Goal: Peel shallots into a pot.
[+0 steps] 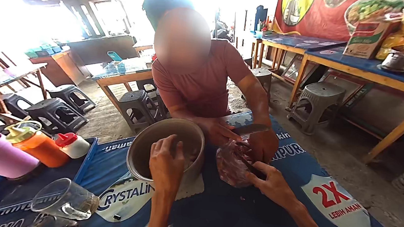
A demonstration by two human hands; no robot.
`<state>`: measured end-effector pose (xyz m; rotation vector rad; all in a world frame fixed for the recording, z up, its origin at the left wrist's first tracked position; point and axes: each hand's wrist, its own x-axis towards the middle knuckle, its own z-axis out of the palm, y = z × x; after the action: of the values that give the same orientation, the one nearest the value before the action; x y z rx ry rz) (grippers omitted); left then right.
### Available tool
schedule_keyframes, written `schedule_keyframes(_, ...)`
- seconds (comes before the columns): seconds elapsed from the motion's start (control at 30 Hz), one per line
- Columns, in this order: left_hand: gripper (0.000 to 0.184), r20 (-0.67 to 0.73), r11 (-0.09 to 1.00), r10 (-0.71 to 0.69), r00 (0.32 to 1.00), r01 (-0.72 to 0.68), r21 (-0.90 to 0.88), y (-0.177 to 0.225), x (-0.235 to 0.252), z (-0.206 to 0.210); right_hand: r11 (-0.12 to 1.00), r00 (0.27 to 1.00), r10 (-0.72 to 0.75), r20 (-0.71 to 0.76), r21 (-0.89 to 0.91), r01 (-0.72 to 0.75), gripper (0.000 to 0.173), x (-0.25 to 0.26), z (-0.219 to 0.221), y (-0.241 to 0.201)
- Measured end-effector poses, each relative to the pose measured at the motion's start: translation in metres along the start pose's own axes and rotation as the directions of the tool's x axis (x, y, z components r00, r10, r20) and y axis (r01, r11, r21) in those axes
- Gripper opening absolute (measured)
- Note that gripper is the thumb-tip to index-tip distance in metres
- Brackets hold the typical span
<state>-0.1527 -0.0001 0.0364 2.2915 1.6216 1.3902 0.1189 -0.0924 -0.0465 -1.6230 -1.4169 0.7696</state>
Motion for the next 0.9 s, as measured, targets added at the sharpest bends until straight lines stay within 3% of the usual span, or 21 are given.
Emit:
schedule_keyframes(0.1, 0.024, 0.18, 0.98, 0.146, 0.973, -0.117, -0.163, 0.032, -0.019, 0.015, 0.981, 0.993, 0.0, 0.119, 0.192, -0.023, 0.018, -0.004, -0.011, -0.006)
schedule_keyframes(0.2, 0.032, 0.375, 0.935, 0.274, 0.886, -0.153, -0.321, 0.045, -0.038, 0.057, 0.949, 0.976, 0.004, 0.216, 0.306, -0.071, 0.011, -0.008, -0.022, -0.012)
schedule_keyframes(0.3, 0.038, 0.371, 0.868, 0.43, 0.823, -0.264, -0.421, 0.042, -0.051, 0.096, 0.919, 0.971, 0.004, 0.237, 0.381, -0.097, 0.01, -0.009, -0.028, -0.011)
schedule_keyframes(0.4, 0.03, 0.313, 0.834, 0.527, 0.79, -0.411, -0.369, 0.036, -0.054, 0.108, 0.895, 0.97, 0.01, 0.242, 0.431, -0.117, 0.011, -0.01, -0.03, -0.011)
schedule_keyframes(0.6, 0.03, 0.292, 0.895, 0.447, 0.846, -0.425, -0.138, 0.023, -0.056, 0.095, 0.928, 0.974, 0.035, 0.222, 0.354, -0.114, 0.008, -0.012, -0.033, -0.012)
schedule_keyframes(0.67, 0.027, 0.376, 0.919, 0.381, 0.845, -0.389, -0.057, 0.025, -0.057, 0.092, 0.942, 0.977, 0.059, 0.203, 0.314, -0.122, 0.008, -0.012, -0.032, -0.012)
schedule_keyframes(0.73, 0.025, 0.52, 0.935, 0.29, 0.803, -0.353, 0.023, 0.032, -0.053, 0.086, 0.949, 0.98, 0.073, 0.187, 0.289, -0.126, 0.009, -0.011, -0.029, -0.013)
schedule_keyframes(0.8, 0.027, 0.661, 0.937, 0.214, 0.719, -0.343, 0.07, 0.041, -0.047, 0.081, 0.954, 0.983, 0.076, 0.168, 0.275, -0.121, 0.01, -0.01, -0.027, -0.011)
schedule_keyframes(0.9, 0.033, 0.758, 0.938, 0.157, 0.634, -0.336, 0.087, 0.05, -0.04, 0.077, 0.962, 0.988, 0.064, 0.144, 0.254, -0.1, 0.011, -0.009, -0.024, -0.01)
